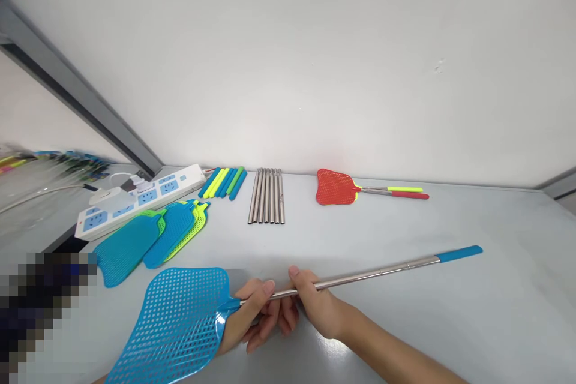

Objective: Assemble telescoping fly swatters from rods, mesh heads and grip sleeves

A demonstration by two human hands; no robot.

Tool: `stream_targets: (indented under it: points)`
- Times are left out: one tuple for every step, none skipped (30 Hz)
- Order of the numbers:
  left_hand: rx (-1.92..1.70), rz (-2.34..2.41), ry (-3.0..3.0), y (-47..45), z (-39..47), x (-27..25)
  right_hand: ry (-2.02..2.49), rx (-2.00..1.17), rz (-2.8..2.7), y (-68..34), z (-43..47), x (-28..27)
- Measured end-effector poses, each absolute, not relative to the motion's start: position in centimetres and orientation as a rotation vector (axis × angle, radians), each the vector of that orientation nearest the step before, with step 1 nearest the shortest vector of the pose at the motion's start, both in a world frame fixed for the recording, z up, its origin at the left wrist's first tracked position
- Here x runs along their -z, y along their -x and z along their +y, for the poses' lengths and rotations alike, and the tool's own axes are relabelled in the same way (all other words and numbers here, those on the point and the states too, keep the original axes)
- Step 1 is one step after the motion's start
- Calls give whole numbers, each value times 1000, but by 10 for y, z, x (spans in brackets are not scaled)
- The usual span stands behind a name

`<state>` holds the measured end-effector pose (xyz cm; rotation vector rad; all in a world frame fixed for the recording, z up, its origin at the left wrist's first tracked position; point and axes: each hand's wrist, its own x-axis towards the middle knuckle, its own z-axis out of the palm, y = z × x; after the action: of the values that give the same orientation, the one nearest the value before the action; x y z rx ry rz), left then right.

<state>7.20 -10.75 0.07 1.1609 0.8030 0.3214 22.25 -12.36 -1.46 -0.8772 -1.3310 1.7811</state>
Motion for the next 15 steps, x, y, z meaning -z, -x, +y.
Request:
stream_targets:
  points:
    - [-322,811,-1176,-73,-107,-1,875,-1782,-1322,-223,-123,15]
    - [-321,813,-1194,-73,-107,-2,876,-1783,-1317,-223,-123,16]
    - [-323,817,-1211,-74,-106,-2,879,-1782,-1316,-223,-122,17]
    - [-333,826,-1224,-74,-104,-2,885,-1782,-1318,-223,-122,18]
    - [-343,837,-1234,-75,-103,-1,892,-1780,-1318,-223,-121,18]
    - [-350,846,-1241,-75,-101,0,898,-1779,-1316,-223,-121,19]
    - [-352,847,-1245,-75,-99,1,900,-1778,-1308,-223,-121,20]
    - [-351,838,-1249,-75,-97,2,898,-1776,-1294,-223,-120,21]
    - [-345,818,-1255,-75,-96,2,892,-1776,-1276,-223,-120,22]
    - [-339,795,-1262,-76,-94,3,884,-1780,-1255,-223,-119,23]
    - [-340,778,-1269,-76,-93,4,875,-1782,-1233,-223,-119,24]
    - [-355,774,-1272,-76,-93,5,865,-1785,-1210,-223,-118,25]
    - [-383,779,-1271,-77,-93,5,857,-1787,-1181,-223,-118,25]
    - [-414,789,-1268,-77,-93,6,852,-1786,-1143,-223,-117,25]
    - [-441,799,-1265,-77,-93,7,848,-1773,-1094,-223,-117,25]
